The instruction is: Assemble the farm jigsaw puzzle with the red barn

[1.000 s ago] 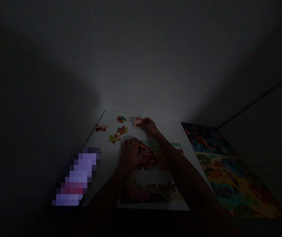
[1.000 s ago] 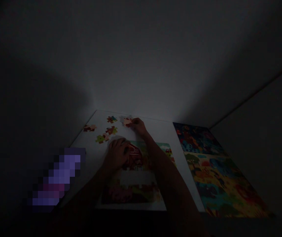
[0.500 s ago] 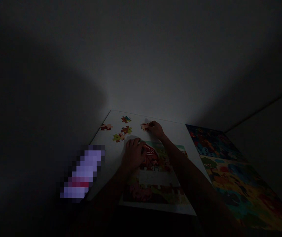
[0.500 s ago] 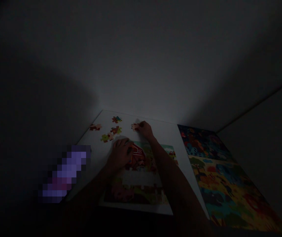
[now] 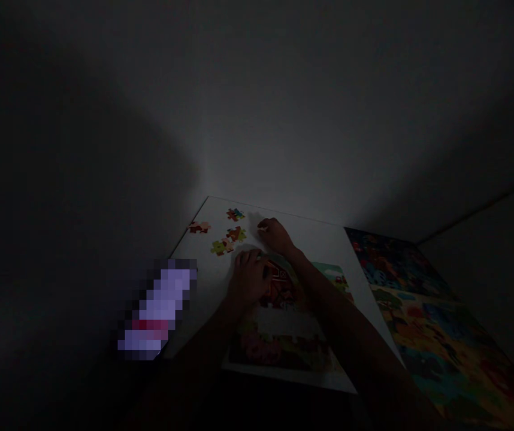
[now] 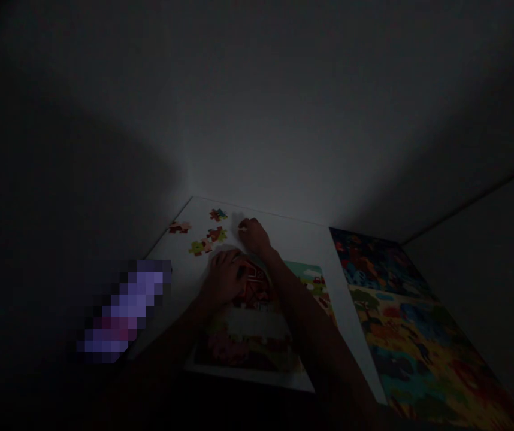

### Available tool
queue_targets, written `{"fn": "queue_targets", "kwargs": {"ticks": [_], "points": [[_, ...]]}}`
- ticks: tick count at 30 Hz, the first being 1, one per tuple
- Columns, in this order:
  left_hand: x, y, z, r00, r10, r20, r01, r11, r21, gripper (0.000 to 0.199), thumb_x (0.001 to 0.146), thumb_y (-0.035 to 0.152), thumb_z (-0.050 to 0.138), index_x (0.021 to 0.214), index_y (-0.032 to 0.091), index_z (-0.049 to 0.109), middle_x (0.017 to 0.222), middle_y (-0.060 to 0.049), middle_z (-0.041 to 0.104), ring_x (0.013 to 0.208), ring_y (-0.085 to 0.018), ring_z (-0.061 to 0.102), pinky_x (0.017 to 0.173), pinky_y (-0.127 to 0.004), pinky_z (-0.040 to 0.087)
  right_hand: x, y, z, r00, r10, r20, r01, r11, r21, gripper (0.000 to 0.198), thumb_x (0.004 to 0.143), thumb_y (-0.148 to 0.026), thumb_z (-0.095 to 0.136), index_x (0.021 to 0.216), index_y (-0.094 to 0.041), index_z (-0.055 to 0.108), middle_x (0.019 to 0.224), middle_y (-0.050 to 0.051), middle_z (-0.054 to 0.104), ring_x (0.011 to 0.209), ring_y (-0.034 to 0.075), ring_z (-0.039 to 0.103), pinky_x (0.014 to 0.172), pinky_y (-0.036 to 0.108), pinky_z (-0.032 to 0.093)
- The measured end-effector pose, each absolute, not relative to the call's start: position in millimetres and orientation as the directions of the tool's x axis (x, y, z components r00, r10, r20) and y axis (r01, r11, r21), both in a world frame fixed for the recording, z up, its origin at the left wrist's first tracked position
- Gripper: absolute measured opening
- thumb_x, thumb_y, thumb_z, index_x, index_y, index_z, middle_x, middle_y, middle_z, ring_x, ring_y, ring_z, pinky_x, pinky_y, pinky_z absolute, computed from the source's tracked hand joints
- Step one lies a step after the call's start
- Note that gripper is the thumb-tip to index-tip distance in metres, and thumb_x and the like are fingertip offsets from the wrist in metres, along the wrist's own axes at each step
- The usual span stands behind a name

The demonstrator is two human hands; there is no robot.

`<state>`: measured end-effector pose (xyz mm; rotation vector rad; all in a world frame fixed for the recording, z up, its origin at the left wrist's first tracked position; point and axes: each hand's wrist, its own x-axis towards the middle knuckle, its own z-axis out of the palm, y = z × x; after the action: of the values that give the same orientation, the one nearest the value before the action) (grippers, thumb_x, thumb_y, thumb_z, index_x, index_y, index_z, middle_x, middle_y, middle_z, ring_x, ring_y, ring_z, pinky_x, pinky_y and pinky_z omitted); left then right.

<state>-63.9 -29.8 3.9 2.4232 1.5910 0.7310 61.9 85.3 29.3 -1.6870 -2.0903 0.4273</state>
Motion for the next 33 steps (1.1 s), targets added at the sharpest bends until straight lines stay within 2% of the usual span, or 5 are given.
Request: {"fn": "queue_targets", "kwargs": {"ticks": [5,11,15,27,33], "points": [[-64.7,-28.3,4.6,0.296,0.902,0.315,0.817,-0.410,0.405,0.025,0.089,0.025,0.055,0.112,0.022,0.064,0.118,-0.010,0.059,0.116,-0.028,0.049,0.106,-0.047,0.036,31.5,80.2,38.7,-0.394,0.913,0.106,0.796,0.397,-0.458,0.027,0.087,-0.023,0.059,0.112,-0.019,0.068,0.113,0.009,0.064,0.103,0.020,0.061,0.093,0.031,0.045],[-69.5,-21.7,10.5,0.142,0.938,0.316,0.714,-0.318,0.624,0.022,0.086,0.015,0.055,0.103,0.022,0.068,0.112,-0.007,0.063,0.108,-0.023,0.057,0.099,-0.039,0.044,22.4,94.7,35.5,-0.447,0.893,0.049,0.777,0.415,-0.474,0.037,0.087,-0.015,0.058,0.123,-0.018,0.064,0.122,0.011,0.064,0.112,0.021,0.060,0.098,0.031,0.044],[-75.2,-19.6,16.2,0.094,0.942,0.321,0.689,-0.294,0.662,0.029,0.085,0.009,0.049,0.101,0.023,0.069,0.106,-0.005,0.067,0.102,-0.021,0.061,0.097,-0.038,0.047,24.0,103.5,29.7,-0.497,0.868,-0.007,0.780,0.444,-0.441,0.049,0.083,-0.018,0.066,0.131,-0.017,0.059,0.125,0.013,0.064,0.119,0.023,0.057,0.102,0.033,0.042],[-92.6,-20.9,9.7,-0.161,0.939,0.304,0.936,0.047,0.350,0.045,0.089,0.017,0.049,0.133,0.012,0.055,0.140,-0.016,0.051,0.134,-0.032,0.041,0.114,-0.053,0.028,35.6,114.7,13.9,-0.563,0.826,0.034,0.684,0.489,-0.541,0.056,0.077,-0.029,0.074,0.130,-0.017,0.061,0.129,0.015,0.062,0.123,0.028,0.055,0.104,0.041,0.043],[-87.7,-19.6,1.3,-0.138,0.928,0.346,0.963,0.044,0.267,0.046,0.095,0.025,0.043,0.136,0.007,0.052,0.143,-0.020,0.049,0.135,-0.034,0.041,0.113,-0.053,0.030,8.5,115.2,21.5,-0.501,0.855,0.135,0.690,0.489,-0.534,0.036,0.084,-0.024,0.064,0.120,-0.017,0.068,0.128,0.014,0.064,0.121,0.026,0.059,0.104,0.039,0.044]]}}
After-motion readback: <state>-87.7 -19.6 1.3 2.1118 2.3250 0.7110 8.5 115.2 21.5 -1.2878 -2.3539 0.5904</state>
